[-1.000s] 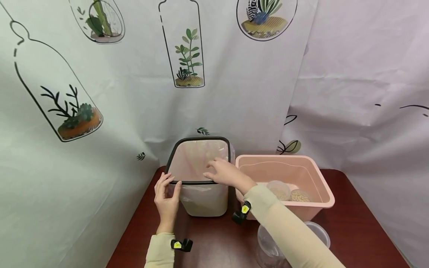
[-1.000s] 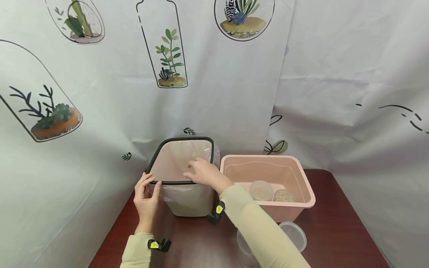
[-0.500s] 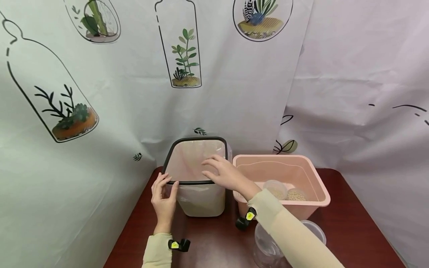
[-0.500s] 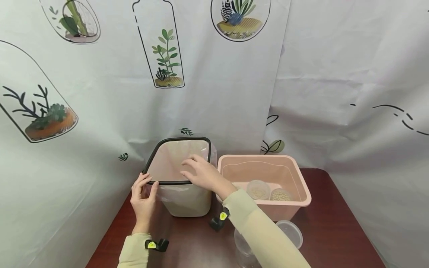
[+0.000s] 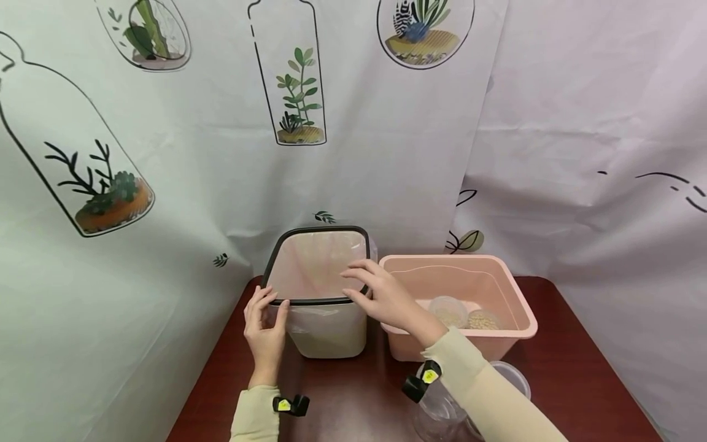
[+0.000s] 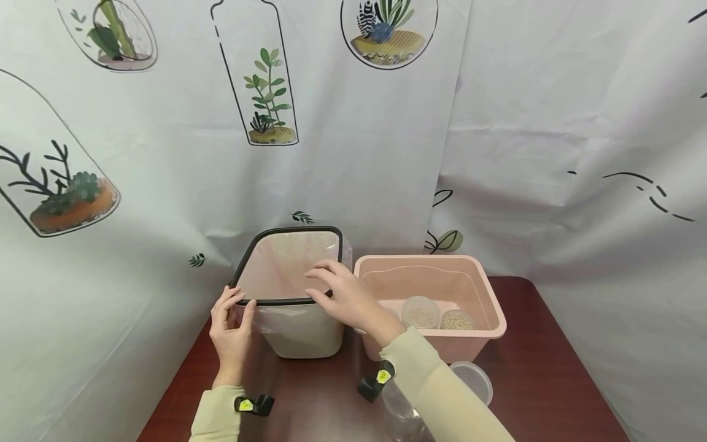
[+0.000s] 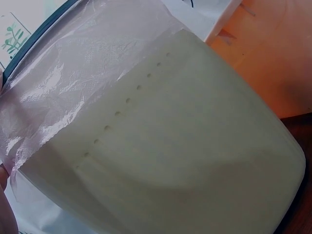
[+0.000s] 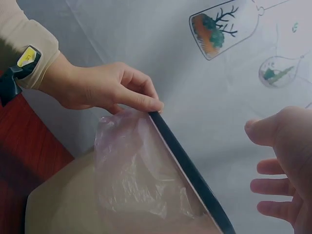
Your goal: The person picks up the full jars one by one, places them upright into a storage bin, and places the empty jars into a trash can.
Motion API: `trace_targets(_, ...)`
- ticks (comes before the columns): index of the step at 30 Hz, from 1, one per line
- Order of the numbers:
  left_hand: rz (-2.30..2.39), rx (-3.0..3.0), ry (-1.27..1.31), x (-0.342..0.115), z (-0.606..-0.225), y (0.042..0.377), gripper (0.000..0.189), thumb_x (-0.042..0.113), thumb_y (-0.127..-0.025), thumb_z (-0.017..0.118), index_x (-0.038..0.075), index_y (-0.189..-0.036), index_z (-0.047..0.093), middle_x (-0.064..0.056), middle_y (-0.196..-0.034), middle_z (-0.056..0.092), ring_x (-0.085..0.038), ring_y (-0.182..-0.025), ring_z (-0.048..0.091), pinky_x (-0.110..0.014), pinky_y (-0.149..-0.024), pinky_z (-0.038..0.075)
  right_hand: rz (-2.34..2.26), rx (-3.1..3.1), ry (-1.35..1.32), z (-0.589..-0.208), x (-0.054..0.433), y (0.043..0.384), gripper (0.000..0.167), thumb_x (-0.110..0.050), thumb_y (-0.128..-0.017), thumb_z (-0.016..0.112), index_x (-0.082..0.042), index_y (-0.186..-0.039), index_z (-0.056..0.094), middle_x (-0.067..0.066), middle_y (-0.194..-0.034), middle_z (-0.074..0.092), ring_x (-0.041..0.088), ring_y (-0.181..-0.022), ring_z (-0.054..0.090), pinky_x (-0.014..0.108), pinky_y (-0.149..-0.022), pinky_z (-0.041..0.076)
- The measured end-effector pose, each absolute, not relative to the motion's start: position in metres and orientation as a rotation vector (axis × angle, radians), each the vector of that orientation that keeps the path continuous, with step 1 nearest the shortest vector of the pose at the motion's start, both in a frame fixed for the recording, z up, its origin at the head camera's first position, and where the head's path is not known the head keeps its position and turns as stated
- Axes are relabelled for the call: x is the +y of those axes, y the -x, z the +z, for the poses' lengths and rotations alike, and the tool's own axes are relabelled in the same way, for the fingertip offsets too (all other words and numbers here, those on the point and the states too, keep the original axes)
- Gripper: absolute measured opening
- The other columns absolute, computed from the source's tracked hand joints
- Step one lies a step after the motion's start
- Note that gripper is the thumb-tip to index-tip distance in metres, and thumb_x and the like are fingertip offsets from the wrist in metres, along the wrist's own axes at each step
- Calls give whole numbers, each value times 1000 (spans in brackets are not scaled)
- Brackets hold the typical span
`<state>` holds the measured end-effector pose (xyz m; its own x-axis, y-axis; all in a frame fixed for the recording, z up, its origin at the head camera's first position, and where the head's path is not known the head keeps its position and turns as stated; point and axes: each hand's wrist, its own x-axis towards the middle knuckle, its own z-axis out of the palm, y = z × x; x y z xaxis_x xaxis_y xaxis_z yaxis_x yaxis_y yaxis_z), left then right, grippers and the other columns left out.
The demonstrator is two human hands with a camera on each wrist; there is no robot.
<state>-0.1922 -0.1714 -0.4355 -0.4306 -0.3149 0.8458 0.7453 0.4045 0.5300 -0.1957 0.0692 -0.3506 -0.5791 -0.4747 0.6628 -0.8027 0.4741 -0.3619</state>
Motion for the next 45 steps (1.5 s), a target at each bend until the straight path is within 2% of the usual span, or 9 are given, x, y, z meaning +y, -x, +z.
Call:
trace_targets(4,-1251,-1611,381,-172,-436,193,28,-21,-69,68,-16,-96,60,-34,-108,55,-40,-123,42,-24,-94,41,904,-2193,-1051,-353,75,188,27,-15,-86,66,-9,-113,64,9,-119,55,17,-101,56,31,-85,46)
trace_targets(10,-1261,-1603,389,-171,-437,193,28,-21,-69,68,-16,-96,61,-34,-108,55,-41,-122,42,-24,-94,41,916,-2141,-1029,-358,85,178,28,-13,-83,69,-8,-110,65,12,-117,57,17,-98,59,33,-85,47)
trace_targets(12,-1267,-1598,393,-171,-436,193,28,-21,-69,67,-16,-96,61,-34,-108,54,-41,-123,41,-24,-94,41,913,-2146,-1009,-360,89,176,28,-14,-83,69,-8,-110,65,12,-116,57,21,-108,55,36,-90,45)
trace_targets(16,-1278,-1592,401,-171,-437,192,27,-21,-70,67,-16,-96,61,-35,-109,54,-41,-123,41,-25,-94,42,938,-2156,-987,-366,96,172,28,-14,-83,69,-8,-111,65,9,-117,57,20,-110,53,34,-92,43)
trace_targets(22,-1272,-1603,397,-171,-438,192,27,-21,-70,67,-15,-96,61,-34,-109,54,-40,-124,41,-24,-95,41,962,-2112,-980,-375,106,167,29,-12,-83,69,-7,-111,65,7,-119,56,21,-110,54,33,-91,44)
trace_targets(27,-1260,-1606,389,-171,-439,193,28,-21,-70,67,-15,-97,60,-34,-109,54,-39,-124,41,-23,-95,41,934,-2083,-971,-384,117,161,29,-16,-86,66,-10,-114,64,6,-118,56,19,-108,56,27,-91,43)
trace_targets(32,-1254,-1612,386,-171,-439,193,28,-21,-70,67,-15,-97,60,-34,-110,54,-39,-124,40,-23,-94,41,931,-2142,-921,-385,128,150,31,-13,-84,67,-11,-115,63,7,-119,56,21,-108,56,28,-91,43)
trace_targets(39,-1256,-1626,373,-170,-439,192,29,-21,-70,67,-15,-98,60,-34,-111,54,-38,-125,40,-23,-95,40,931,-2131,-892,-390,141,143,35,-9,-81,69,-11,-116,63,6,-119,57,24,-105,58,21,-94,39)
trace_targets(45,-1266,-1624,372,-170,-439,193,29,-21,-71,66,-15,-98,60,-34,-111,53,-38,-125,39,-24,-96,40,891,-2146,-835,-392,153,137,43,-10,-79,70,-13,-121,61,2,-122,56,22,-110,54,29,-94,38)
